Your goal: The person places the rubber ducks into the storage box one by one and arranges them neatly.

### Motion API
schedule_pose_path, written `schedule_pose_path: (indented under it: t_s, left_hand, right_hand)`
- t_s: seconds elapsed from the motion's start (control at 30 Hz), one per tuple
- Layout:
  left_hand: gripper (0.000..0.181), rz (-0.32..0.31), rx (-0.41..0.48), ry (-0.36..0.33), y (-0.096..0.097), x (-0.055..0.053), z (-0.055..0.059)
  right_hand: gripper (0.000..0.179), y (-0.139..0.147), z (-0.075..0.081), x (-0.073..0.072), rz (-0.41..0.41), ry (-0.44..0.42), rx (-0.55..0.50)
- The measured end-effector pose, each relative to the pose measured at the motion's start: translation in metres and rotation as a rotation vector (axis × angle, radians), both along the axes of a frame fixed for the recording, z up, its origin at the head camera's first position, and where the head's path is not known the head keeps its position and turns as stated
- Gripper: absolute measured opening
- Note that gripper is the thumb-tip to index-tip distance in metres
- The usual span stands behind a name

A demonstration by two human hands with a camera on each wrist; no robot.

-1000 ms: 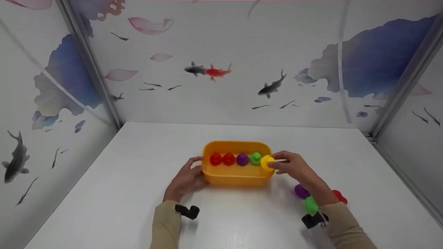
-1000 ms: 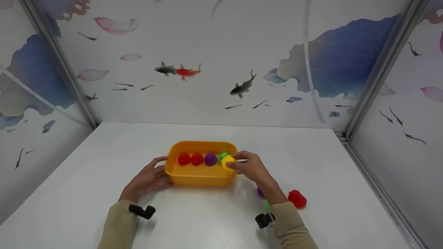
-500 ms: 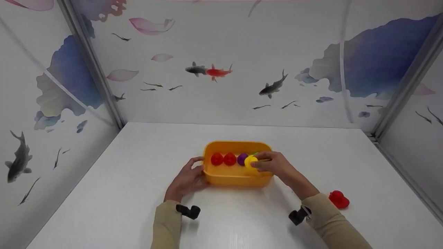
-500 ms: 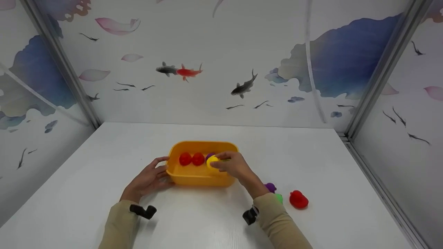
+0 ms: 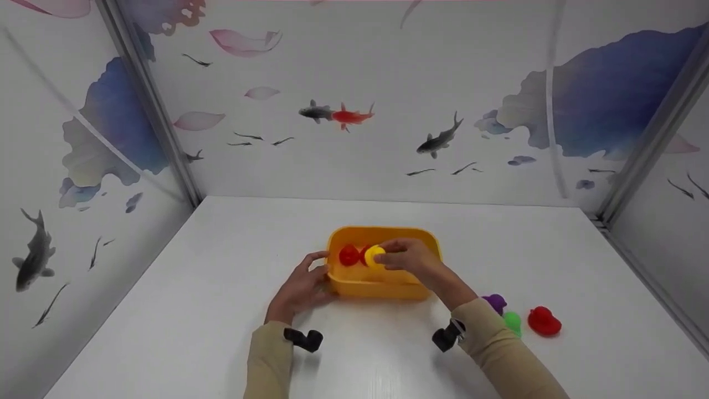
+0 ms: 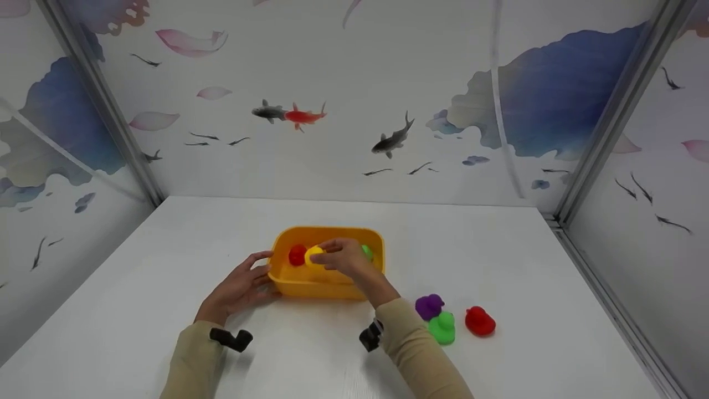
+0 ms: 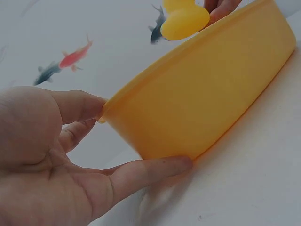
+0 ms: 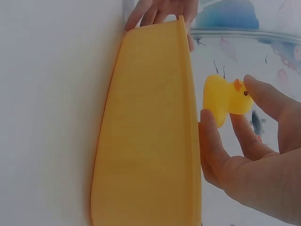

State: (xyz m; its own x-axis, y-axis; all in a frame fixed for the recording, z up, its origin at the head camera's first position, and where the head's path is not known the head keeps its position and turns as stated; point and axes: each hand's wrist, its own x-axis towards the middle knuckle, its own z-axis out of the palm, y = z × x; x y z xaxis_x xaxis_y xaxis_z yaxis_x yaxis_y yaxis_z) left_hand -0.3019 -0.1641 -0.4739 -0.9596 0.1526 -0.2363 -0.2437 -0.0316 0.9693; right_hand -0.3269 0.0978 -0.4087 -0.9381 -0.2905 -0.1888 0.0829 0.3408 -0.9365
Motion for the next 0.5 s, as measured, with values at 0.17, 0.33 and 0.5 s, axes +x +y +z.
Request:
schedule_pose_path:
  t_s: [0.17,0.33,0.5]
  left_hand:
    - [0.045,0.009,0.003,0.014,0.001,0.0,0.0]
    - [0.046,-0.004,0.022,0.005,0.001,0.002,0.001]
    - [0.045,-0.014,0.009,0.003,0.0,0.001,0.0]
  right_hand:
    - [0.04,-0.012,-0.001,-0.002,0.034,0.007,-0.047]
    - [0.041,-0.026,-0.002,-0.007,0.01,-0.012,-0.056]
    - [0.041,-0.039,-0.002,-0.014,-0.026,-0.045,-0.058]
